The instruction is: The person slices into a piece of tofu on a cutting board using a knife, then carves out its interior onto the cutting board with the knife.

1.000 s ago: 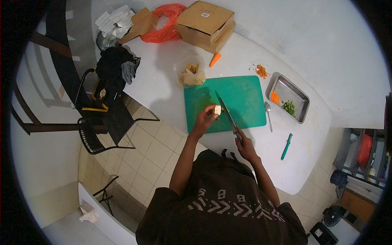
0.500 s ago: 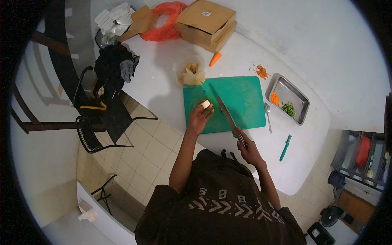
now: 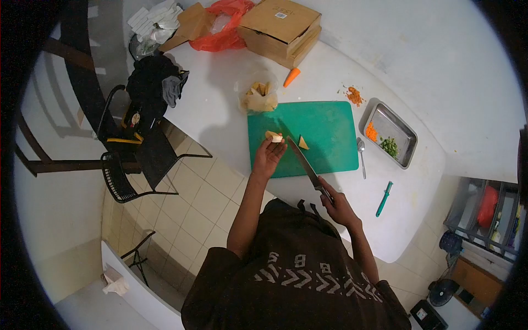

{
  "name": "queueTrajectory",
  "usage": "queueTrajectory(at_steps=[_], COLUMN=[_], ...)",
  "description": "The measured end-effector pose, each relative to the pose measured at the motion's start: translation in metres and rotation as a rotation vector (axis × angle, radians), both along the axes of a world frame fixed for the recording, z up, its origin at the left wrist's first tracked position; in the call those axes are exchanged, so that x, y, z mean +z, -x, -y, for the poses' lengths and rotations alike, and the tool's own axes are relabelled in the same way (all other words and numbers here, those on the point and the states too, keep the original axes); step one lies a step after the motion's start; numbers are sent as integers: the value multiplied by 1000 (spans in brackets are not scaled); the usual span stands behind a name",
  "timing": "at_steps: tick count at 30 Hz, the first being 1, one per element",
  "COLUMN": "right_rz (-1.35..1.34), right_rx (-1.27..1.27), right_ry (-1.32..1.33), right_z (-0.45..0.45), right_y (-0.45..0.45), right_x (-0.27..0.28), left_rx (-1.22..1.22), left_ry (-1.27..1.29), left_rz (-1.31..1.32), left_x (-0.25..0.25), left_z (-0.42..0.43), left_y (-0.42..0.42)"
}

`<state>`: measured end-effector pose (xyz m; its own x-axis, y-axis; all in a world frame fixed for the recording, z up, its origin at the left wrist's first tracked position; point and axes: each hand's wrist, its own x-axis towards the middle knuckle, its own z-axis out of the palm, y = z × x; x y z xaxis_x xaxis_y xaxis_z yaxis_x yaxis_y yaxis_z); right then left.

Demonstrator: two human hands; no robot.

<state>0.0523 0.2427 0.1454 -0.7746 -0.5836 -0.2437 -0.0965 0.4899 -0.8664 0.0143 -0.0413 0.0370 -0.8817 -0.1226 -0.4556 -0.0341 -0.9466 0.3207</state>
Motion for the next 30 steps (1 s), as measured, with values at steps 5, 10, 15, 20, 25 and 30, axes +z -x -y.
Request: queueTrajectory(at_steps=[5,10,15,20,25,30], right_rz=[18,-109,-238,-361,-392,-440], right_rx=[55,125,166,243,255,231], right_ry=[-25,-134,-280,-449,-502,-452], right_z=[-1,2,4,-1,0,1], right_y=[-2,-2,-1,1,3,3], right_x=[1,6,10,5,10,14], left_rx=[-22,-9,-14,-69,-76,-97], left_ry=[25,-26,-5,130,168,195], left_rz=[68,99,157,203,256,284], left_x=[-8,-10,-14,0,-2,3], left_z=[0,-1,0,-2,-2,-3], left_y=[-1,-2,-3,-5,-5,-5])
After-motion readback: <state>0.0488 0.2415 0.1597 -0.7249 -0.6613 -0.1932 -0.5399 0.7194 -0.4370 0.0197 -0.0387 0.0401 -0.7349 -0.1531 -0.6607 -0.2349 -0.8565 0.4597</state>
